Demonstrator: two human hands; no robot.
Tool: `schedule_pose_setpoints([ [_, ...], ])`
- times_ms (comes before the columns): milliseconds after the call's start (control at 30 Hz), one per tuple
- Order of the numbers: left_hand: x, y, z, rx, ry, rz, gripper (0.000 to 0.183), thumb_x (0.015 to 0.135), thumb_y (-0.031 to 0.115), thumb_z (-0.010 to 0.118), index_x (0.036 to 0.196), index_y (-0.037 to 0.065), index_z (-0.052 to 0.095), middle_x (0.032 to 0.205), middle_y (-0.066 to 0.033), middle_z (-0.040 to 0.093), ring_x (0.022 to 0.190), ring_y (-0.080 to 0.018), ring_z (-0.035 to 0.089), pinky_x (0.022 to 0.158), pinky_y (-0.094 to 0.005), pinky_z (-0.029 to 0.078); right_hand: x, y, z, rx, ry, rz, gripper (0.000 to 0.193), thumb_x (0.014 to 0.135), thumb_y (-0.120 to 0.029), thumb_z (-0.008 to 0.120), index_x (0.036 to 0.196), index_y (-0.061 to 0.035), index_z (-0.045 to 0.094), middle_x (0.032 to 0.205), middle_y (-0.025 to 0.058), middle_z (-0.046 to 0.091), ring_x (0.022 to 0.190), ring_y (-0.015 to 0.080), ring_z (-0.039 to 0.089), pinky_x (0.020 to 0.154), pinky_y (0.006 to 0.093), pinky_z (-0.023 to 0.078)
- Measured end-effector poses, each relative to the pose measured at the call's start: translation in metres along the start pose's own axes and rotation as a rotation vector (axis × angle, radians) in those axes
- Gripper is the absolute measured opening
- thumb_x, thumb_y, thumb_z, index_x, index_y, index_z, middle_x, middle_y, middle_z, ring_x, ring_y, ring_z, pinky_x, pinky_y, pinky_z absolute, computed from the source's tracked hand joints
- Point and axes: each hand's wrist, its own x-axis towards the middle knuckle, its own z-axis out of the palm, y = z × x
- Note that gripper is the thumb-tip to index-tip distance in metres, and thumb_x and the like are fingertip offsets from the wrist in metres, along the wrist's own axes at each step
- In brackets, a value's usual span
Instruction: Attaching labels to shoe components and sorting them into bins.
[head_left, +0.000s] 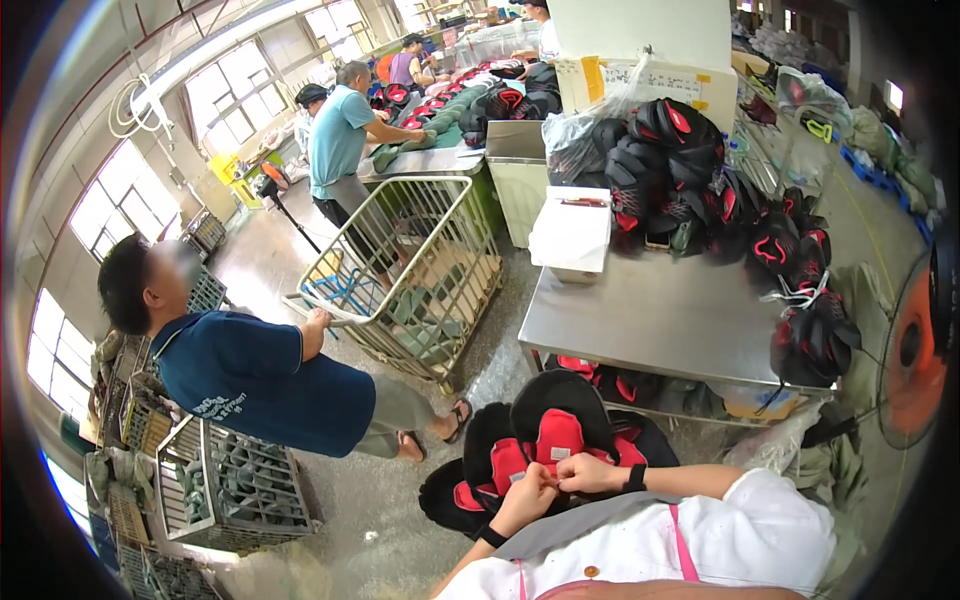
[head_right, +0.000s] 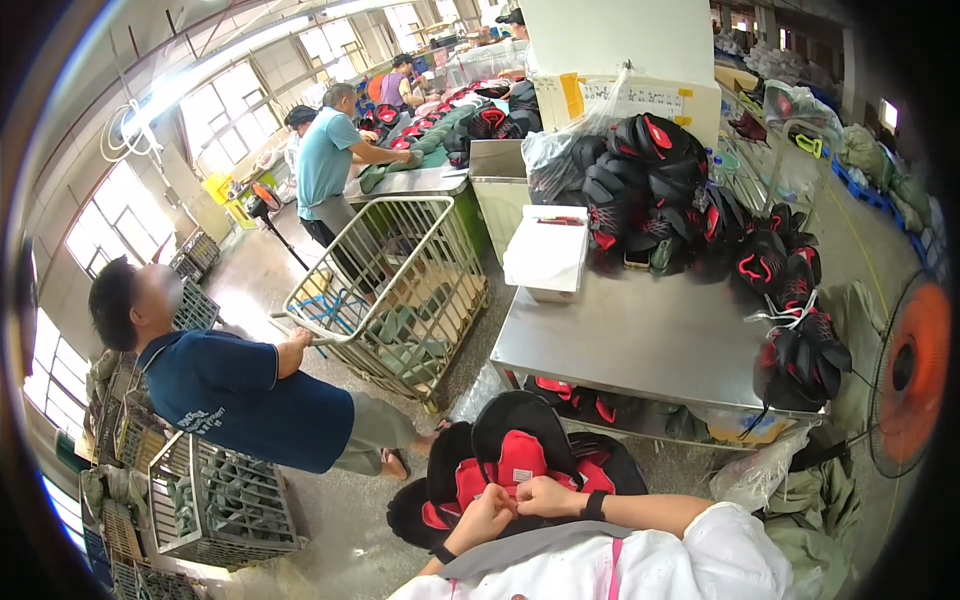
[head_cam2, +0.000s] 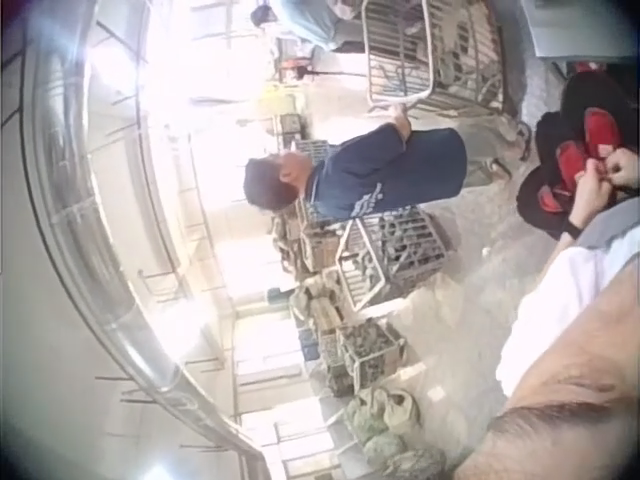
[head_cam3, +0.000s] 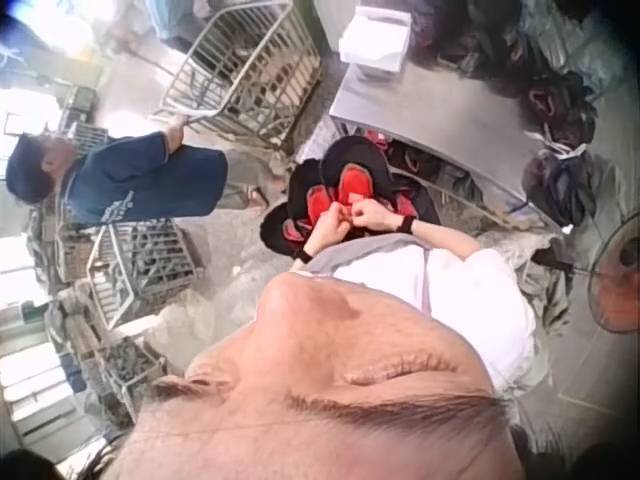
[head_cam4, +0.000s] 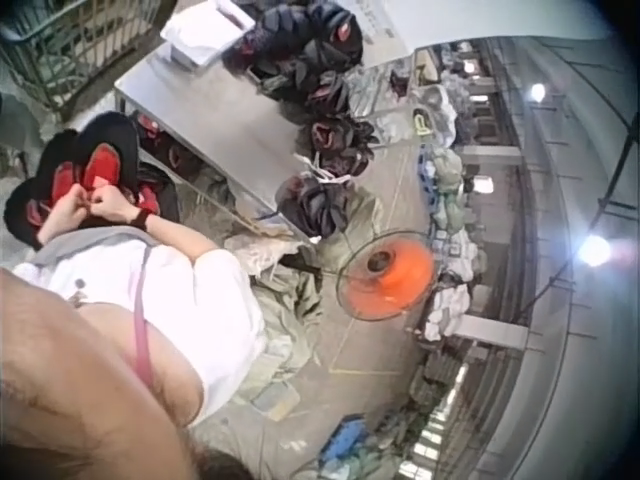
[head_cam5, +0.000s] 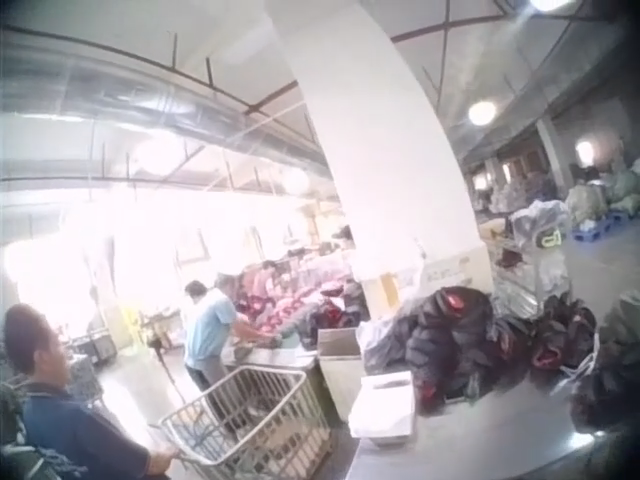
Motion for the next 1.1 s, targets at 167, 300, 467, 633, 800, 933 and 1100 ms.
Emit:
schedule_pose_setpoints([
  [167, 0.002, -0.049, -0.014, -0.155, -0.086, 0.026, 0.023, 0.080, 0.013, 0.058, 0.102, 0.005, 0.055, 0.086, -0.0102, 0.063, 0.080, -0.0210, 0.063, 0.072, -0.0308, 0.049, 0.032, 0.019, -0.002, -0.035, -0.037, -0.005, 0.019, 0.070, -0.017, 0.057, 0.066, 0.0017, 0.055, 0.058, 0.0086, 0.053, 0.056, 0.0145, 0.050, 0.053, 0.0308, 0.039],
  [300, 0.011, -0.081, 0.002, -0.042, 0.055, 0.072, 0.022, 0.080, 0.016, 0.061, 0.098, 0.006, 0.054, 0.086, -0.0114, 0.062, 0.081, -0.0293, 0.060, 0.070, -0.0352, 0.048, 0.050, 0.007, -0.014, 0.033, -0.170, 0.138, 0.022, 0.076, -0.018, 0.056, 0.065, 0.0004, 0.054, 0.059, 0.0043, 0.053, 0.059, 0.0103, 0.048, 0.054, 0.0297, 0.038],
  [467, 0.022, -0.060, -0.001, 0.073, 0.109, -0.029, 0.020, 0.082, 0.021, 0.057, 0.098, 0.010, 0.051, 0.078, -0.0110, 0.063, 0.071, -0.0310, 0.061, 0.061, -0.0397, 0.048, 0.069, 0.023, -0.028, -0.090, -0.200, 0.086, 0.019, 0.075, -0.018, 0.057, 0.069, -0.0008, 0.057, 0.058, 0.0062, 0.053, 0.055, 0.0139, 0.049, 0.053, 0.0309, 0.039],
  [633, 0.022, -0.048, -0.011, 0.277, 0.047, -0.023, 0.015, 0.083, 0.024, 0.055, 0.082, 0.010, 0.061, 0.068, -0.0157, 0.060, 0.065, -0.0335, 0.060, 0.057, -0.0423, 0.047, 0.076, 0.024, -0.043, -0.330, -0.260, -0.082, 0.022, 0.075, -0.024, 0.054, 0.073, -0.0038, 0.062, 0.066, 0.0143, 0.061, 0.060, 0.0279, 0.059, 0.057, 0.0378, 0.045],
  [800, 0.034, 0.000, -0.025, 0.019, 0.101, -0.178, 0.021, 0.081, 0.023, 0.056, 0.083, 0.005, 0.065, 0.071, -0.0170, 0.062, 0.065, -0.0319, 0.062, 0.058, -0.0369, 0.048, 0.085, 0.012, -0.042, -0.442, -0.488, -0.362, 0.022, 0.082, -0.022, 0.055, 0.097, -0.0059, 0.054, 0.091, 0.0128, 0.050, 0.086, 0.0317, 0.053, 0.069, 0.0398, 0.045],
  [933, 0.036, 0.004, -0.010, -0.047, 0.325, -0.308, 0.021, 0.081, 0.021, 0.055, 0.083, 0.002, 0.064, 0.070, -0.0169, 0.062, 0.065, -0.0294, 0.063, 0.058, -0.0342, 0.048, 0.090, 0.035, -0.037, -0.388, -0.554, -0.425, 0.022, 0.084, -0.021, 0.053, 0.100, -0.0061, 0.055, 0.090, 0.0115, 0.049, 0.085, 0.0304, 0.052, 0.068, 0.0388, 0.045],
  [1100, 0.021, -0.002, -0.004, 0.117, 0.505, -0.238, 0.016, 0.081, 0.014, 0.055, 0.079, 0.000, 0.061, 0.086, -0.0135, 0.058, 0.079, -0.0262, 0.058, 0.070, -0.0320, 0.046, 0.083, 0.019, -0.037, -0.415, -0.235, -0.565, 0.021, 0.075, -0.025, 0.062, 0.083, -0.0064, 0.060, 0.087, 0.0093, 0.053, 0.088, 0.0275, 0.050, 0.076, 0.0355, 0.043],
])
